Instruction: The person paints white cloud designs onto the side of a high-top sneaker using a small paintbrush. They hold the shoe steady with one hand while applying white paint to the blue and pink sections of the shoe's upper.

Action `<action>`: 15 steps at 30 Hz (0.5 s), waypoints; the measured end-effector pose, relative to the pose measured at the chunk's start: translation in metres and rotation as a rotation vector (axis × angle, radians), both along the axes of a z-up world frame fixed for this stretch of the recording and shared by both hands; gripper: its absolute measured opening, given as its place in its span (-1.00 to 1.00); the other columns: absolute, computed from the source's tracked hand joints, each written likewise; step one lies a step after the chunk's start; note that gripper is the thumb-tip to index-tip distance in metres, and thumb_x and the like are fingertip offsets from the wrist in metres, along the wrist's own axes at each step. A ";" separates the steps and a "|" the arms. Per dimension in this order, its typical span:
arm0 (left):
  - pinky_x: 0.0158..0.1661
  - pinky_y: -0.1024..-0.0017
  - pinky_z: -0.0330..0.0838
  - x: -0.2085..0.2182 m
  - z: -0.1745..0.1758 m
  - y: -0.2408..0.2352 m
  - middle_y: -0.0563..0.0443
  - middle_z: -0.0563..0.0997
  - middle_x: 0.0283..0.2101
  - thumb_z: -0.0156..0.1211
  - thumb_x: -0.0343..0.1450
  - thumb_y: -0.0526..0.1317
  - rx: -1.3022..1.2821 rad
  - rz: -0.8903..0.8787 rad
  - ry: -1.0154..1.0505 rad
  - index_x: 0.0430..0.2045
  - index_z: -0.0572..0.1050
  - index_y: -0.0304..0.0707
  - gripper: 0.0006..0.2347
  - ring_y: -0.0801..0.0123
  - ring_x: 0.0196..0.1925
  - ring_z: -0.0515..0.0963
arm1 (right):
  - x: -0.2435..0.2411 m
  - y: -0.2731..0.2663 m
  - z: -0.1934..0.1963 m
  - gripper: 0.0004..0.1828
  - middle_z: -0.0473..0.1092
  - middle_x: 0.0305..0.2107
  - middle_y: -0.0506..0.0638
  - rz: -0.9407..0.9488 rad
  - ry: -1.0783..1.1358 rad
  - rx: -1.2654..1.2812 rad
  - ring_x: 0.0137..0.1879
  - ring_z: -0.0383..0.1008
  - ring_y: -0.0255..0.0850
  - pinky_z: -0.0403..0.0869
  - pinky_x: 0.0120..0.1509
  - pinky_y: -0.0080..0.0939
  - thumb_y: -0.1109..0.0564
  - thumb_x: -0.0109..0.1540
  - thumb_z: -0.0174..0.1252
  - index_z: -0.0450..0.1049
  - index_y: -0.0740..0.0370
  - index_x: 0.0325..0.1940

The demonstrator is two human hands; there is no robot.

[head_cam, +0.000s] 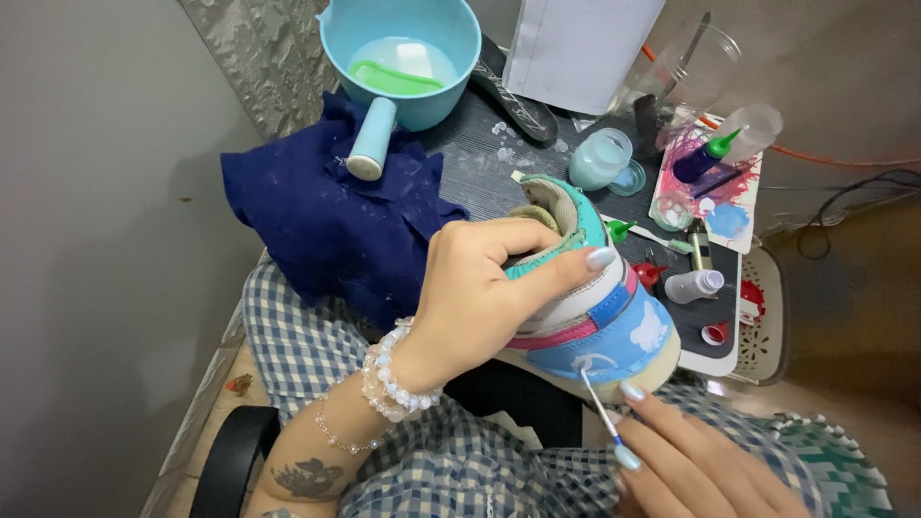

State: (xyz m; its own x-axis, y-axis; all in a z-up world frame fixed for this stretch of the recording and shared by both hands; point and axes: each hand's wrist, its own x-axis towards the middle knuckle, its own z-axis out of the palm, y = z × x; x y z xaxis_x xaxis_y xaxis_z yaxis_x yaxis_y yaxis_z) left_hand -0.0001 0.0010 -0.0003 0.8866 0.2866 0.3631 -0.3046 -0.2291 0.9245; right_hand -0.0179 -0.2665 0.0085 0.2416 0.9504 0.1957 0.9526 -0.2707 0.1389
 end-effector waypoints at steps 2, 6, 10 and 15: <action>-0.44 0.51 0.09 0.000 -0.001 0.000 0.25 0.19 -0.67 0.26 0.38 -0.04 0.003 -0.004 0.002 -0.81 0.33 -0.16 -0.63 0.54 -0.51 0.09 | -0.002 -0.007 -0.006 -0.71 0.43 0.24 0.00 -0.096 0.057 -0.004 0.39 0.42 -0.09 0.45 0.27 -0.11 -0.02 0.26 0.09 0.45 0.10 0.01; -0.46 0.50 0.11 0.000 0.001 0.000 0.25 0.23 -0.68 0.25 0.37 -0.04 0.001 -0.002 -0.011 -0.80 0.39 -0.18 -0.65 0.56 -0.53 0.12 | -0.001 -0.004 -0.006 -0.53 0.43 0.21 0.12 -0.043 0.003 0.056 0.34 0.47 -0.02 0.46 0.34 -0.05 -0.06 0.26 0.12 0.32 0.19 0.18; -0.44 0.50 0.10 0.000 0.002 0.000 0.24 0.19 -0.66 0.25 0.38 -0.04 -0.002 0.004 -0.004 -0.80 0.34 -0.17 -0.64 0.54 -0.50 0.10 | -0.002 0.003 -0.004 -0.71 0.48 0.14 0.12 -0.032 -0.035 0.050 0.32 0.47 0.01 0.46 0.32 -0.02 0.01 0.29 0.08 0.42 0.22 -0.01; -0.44 0.49 0.10 -0.001 0.001 0.000 0.24 0.21 -0.67 0.26 0.37 -0.03 -0.002 0.008 0.022 -0.80 0.37 -0.17 -0.64 0.54 -0.51 0.10 | 0.001 -0.006 -0.012 -0.78 0.49 0.13 0.05 -0.030 0.004 0.042 0.34 0.45 0.02 0.45 0.31 0.01 0.00 0.30 0.06 0.43 0.15 -0.07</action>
State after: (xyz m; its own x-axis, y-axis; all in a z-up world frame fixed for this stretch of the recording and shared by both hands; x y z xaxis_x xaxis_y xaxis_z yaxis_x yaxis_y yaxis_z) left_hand -0.0010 0.0012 0.0005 0.8918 0.2946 0.3433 -0.2825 -0.2298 0.9313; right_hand -0.0170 -0.2729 -0.0033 0.2702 0.9340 0.2339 0.9446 -0.3042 0.1236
